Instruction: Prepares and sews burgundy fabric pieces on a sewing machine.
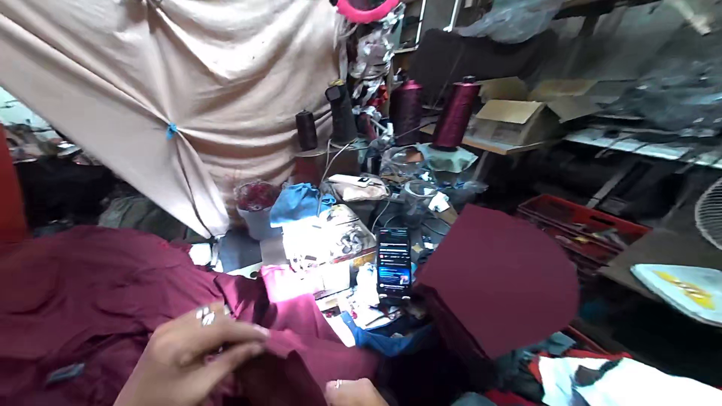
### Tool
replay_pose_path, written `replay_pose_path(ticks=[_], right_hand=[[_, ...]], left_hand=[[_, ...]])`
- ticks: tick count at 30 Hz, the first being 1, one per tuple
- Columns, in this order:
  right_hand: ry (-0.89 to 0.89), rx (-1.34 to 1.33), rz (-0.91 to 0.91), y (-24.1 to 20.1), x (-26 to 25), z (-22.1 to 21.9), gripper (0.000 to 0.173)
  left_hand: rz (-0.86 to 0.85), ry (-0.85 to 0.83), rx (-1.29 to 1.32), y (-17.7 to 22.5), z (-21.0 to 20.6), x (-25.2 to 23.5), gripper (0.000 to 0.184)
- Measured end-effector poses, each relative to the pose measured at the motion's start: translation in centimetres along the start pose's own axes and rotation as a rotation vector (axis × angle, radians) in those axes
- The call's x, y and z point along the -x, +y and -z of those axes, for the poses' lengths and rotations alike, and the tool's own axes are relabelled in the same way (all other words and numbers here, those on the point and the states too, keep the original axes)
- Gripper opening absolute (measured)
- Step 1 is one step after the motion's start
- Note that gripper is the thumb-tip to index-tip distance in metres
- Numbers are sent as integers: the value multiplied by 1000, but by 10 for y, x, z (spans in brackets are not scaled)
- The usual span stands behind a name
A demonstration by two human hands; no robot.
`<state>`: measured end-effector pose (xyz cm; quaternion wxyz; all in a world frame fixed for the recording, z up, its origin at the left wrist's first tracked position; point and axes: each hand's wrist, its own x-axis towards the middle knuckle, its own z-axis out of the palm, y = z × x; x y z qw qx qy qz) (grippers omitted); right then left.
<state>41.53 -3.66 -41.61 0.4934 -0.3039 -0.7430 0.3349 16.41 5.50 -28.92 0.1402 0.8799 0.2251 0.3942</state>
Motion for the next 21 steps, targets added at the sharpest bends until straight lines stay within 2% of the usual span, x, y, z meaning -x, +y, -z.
replay_pose_path(ticks=[3, 7, 10, 13, 17, 21], right_hand=[[49, -94, -169, 29, -13, -2, 28], [156, -98, -556, 116, -29, -6, 29], [165, 4, -693, 160, -33, -4, 32], [254, 54, -665, 166, -41, -3, 29], [479, 92, -515, 155, -55, -5, 29], [582, 200, -528, 151, -63, -2, 27]], left_hand=[[53, -17, -178, -54, -18, -25, 18], [304, -175, -163, -129, -81, -49, 14], [454, -217, -173, -160, -116, -47, 18], [580, -243, -149, -159, -126, -48, 19], [539, -161, -143, -158, -128, -43, 16], [479, -105, -234, -155, -141, -40, 16]])
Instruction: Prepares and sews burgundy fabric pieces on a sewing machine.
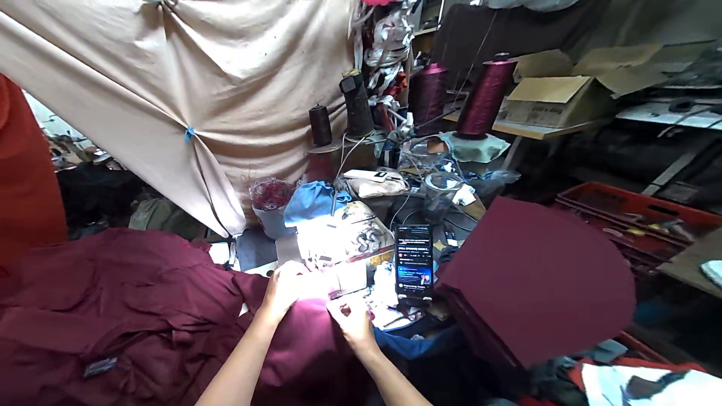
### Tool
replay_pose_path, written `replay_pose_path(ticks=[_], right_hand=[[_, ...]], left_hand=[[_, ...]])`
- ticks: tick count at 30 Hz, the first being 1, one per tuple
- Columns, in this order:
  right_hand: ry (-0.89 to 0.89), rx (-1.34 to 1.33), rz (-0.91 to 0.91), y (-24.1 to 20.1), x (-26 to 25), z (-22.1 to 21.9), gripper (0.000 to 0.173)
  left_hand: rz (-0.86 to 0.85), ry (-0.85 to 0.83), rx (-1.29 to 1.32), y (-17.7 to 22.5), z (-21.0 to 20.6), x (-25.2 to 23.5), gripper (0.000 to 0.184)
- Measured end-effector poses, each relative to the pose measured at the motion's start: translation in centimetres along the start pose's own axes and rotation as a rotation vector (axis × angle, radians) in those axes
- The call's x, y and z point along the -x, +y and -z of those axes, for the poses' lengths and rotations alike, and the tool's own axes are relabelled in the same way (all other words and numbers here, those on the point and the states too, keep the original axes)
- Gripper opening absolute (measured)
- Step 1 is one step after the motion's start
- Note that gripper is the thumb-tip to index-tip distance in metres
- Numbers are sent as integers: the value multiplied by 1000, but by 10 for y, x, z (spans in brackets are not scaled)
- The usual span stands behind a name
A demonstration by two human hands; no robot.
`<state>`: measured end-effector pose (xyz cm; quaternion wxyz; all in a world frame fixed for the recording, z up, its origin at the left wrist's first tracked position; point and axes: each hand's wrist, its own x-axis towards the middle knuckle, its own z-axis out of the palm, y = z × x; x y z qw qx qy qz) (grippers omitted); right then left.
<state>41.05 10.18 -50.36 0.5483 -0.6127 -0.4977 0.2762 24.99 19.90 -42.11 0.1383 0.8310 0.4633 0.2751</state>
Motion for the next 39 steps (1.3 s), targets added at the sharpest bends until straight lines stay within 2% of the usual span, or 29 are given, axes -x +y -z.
replay_pose_path(ticks=[2, 7, 14, 17, 20, 26, 28, 34, 37, 38, 39], right_hand=[[-29, -74, -10, 6, -7, 0, 26], [-273, -216, -109, 9, -12, 11, 19], [-339, -262, -124, 17, 7, 22, 20], [-339, -295, -137, 18, 11, 22, 19], [-311, -316, -165, 13, 8, 19, 17], [-256, -316, -192, 4, -2, 15, 15], [-244, -303, -186, 4, -1, 14, 15], [-188, -220, -191, -9, -14, 7, 20], [-122, -247, -184, -18, -28, -5, 17], [-77, -281, -155, -18, -31, -11, 19], [-56, -290, -127, -19, -32, -15, 30]], left_hand=[[-15, 45, -77, 1, -10, 1, 18], [57, 67, -93, 10, -16, 2, 19], [-57, 212, 65, 10, -23, 18, 16], [-46, 230, 68, 10, -26, 19, 12], [38, 180, 50, 11, -23, 12, 11], [164, 77, 0, 14, -18, -1, 19], [166, 91, 1, 14, -19, -1, 20], [260, -91, -13, 8, -3, -21, 27], [272, -68, -24, -5, -3, -39, 24], [286, -36, -8, -7, -4, -43, 22], [304, 0, 17, -9, -5, -46, 22]])
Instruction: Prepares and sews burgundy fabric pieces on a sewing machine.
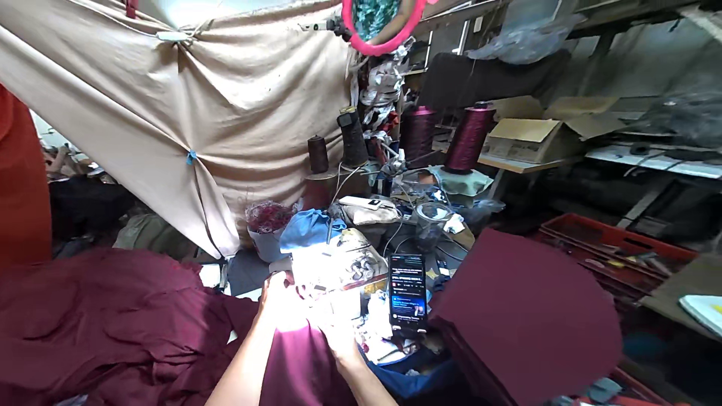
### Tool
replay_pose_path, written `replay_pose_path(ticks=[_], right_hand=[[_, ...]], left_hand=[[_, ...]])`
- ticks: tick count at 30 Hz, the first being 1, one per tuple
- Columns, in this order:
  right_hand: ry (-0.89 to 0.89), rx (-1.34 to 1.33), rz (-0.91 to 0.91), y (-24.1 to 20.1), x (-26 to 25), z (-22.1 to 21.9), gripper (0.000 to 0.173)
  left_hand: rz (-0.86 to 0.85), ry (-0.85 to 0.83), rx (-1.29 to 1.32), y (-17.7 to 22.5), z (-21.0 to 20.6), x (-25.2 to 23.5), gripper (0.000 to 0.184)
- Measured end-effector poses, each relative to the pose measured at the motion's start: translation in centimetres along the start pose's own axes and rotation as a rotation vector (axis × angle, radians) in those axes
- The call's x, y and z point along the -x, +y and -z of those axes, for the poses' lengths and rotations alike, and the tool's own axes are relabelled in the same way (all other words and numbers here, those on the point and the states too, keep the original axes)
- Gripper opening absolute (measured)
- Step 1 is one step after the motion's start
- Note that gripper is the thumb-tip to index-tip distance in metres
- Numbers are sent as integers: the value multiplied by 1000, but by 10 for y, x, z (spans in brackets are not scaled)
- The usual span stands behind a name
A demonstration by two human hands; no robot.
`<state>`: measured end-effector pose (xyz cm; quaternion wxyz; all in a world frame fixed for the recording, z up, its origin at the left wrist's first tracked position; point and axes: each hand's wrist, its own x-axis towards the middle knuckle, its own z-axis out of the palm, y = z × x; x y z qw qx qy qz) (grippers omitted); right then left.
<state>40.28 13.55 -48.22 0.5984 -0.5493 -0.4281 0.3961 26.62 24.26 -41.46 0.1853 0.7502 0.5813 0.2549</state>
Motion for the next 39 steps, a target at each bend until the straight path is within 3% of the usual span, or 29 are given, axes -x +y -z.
replay_pose_path(ticks=[4, 8, 11, 13, 14, 16, 18, 20, 22, 25, 27, 28, 31, 34, 36, 39], right_hand=[[117, 54, -20, -5, -1, -11, 43], [117, 178, -99, -3, 7, -7, 35], [-7, 313, -5, 5, 19, 18, 26], [-102, 359, 42, 22, 27, 37, 26], [-154, 374, 39, 29, 31, 46, 26], [-260, 419, 21, 42, 35, 59, 27], [-340, 438, 24, 50, 35, 66, 28], [-367, 417, 41, 54, 33, 68, 26], [-360, 380, 41, 56, 32, 67, 22], [-342, 391, 53, 55, 32, 66, 23], [-337, 385, 36, 51, 33, 65, 21], [-341, 374, 12, 51, 33, 66, 20], [-343, 343, -31, 53, 34, 67, 19], [-284, 308, -14, 52, 39, 66, 20], [-226, 259, 30, 50, 46, 62, 21], [-209, 110, 12, 41, 58, 45, 20]], left_hand=[[44, -9, -15, 0, 1, -12, 27], [-107, 18, 13, -13, 10, -8, 26], [-279, 196, 70, -35, 28, 52, 27], [-249, 167, 179, -63, 37, 122, 26], [-187, 114, 285, -80, 37, 161, 20], [105, 61, 459, -115, 28, 237, 14], [426, 169, 497, -150, 13, 294, 15], [626, 316, 521, -182, -4, 328, 20], [756, 377, 572, -203, -18, 340, 42], [895, 306, 732, -211, -39, 324, 77], [956, 181, 798, -209, -53, 306, 73], [971, 114, 826, -208, -61, 301, 61], [945, 101, 925, -197, -75, 301, 34], [741, 440, 857, -178, -52, 316, 41], [551, 677, 604, -175, 3, 311, 48], [234, 894, 140, -161, 138, 281, 46]])
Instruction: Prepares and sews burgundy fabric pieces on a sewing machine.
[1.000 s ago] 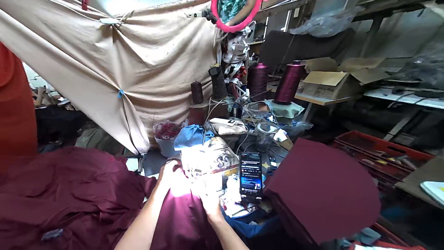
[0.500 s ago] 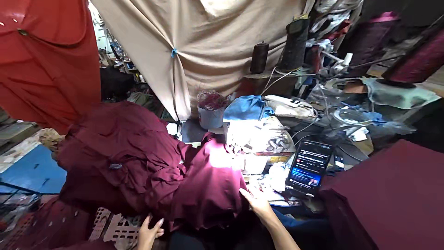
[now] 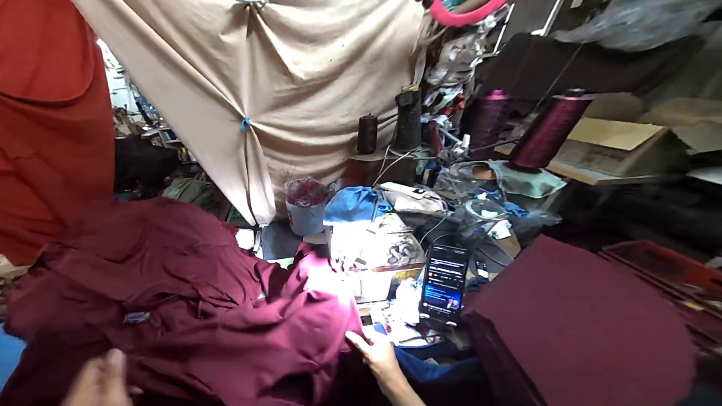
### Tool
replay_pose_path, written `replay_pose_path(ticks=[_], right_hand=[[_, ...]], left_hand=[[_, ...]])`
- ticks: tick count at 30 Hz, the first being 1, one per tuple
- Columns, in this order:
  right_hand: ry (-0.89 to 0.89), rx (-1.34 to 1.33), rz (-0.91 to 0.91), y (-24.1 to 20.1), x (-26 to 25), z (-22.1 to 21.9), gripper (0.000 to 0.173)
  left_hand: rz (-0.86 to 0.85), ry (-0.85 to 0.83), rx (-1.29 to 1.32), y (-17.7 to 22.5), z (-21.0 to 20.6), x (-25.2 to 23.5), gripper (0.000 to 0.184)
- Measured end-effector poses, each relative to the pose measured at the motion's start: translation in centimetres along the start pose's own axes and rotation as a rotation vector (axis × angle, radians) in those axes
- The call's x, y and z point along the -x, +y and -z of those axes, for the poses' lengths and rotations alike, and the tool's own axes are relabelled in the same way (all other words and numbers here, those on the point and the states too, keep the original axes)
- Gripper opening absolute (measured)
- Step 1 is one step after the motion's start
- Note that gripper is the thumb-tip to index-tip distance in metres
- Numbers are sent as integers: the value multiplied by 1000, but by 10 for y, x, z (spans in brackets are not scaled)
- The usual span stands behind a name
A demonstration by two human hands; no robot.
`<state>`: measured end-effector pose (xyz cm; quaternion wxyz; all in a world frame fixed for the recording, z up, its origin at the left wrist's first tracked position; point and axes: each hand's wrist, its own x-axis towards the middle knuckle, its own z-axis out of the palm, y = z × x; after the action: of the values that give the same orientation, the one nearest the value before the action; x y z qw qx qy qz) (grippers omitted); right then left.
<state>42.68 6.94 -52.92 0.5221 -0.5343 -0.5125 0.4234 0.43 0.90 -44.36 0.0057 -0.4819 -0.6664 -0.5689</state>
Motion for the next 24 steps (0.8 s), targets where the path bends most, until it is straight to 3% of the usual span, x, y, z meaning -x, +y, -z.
replay_pose_path(ticks=[2, 4, 6, 7, 9, 12, 14, 16, 19, 24], right_hand=[[-21, -146, -44, -6, 4, -15, 25], [-50, -372, -113, -7, 5, -30, 29], [-41, -504, -188, -5, 8, -38, 33], [-29, -524, -230, -4, 10, -38, 31], [-46, -507, -305, -4, 16, -32, 24], [-146, -433, -376, -6, 27, -20, 11], [-201, -410, -380, -12, 31, -14, 11], [-241, -431, -369, -19, 31, -9, 10], [-264, -447, -359, -17, 30, -5, 10], [-248, -446, -381, -13, 29, 1, 10]], left_hand=[[-216, 86, -154, 45, 19, -75, 50], [-369, 112, -247, 72, 10, -139, 48], [-308, -87, -370, 88, -9, -173, 45], [-303, -186, -405, 86, -24, -179, 56], [-420, -236, -370, 92, -66, -153, 64], [-700, -261, -150, 107, -140, -34, 48], [-863, -390, -38, 95, -183, 47, 36], [-875, -485, -73, 75, -211, 87, 31], [-618, -673, -205, 71, -209, 79, 35], [-439, -823, -78, 102, -175, 23, 24]])
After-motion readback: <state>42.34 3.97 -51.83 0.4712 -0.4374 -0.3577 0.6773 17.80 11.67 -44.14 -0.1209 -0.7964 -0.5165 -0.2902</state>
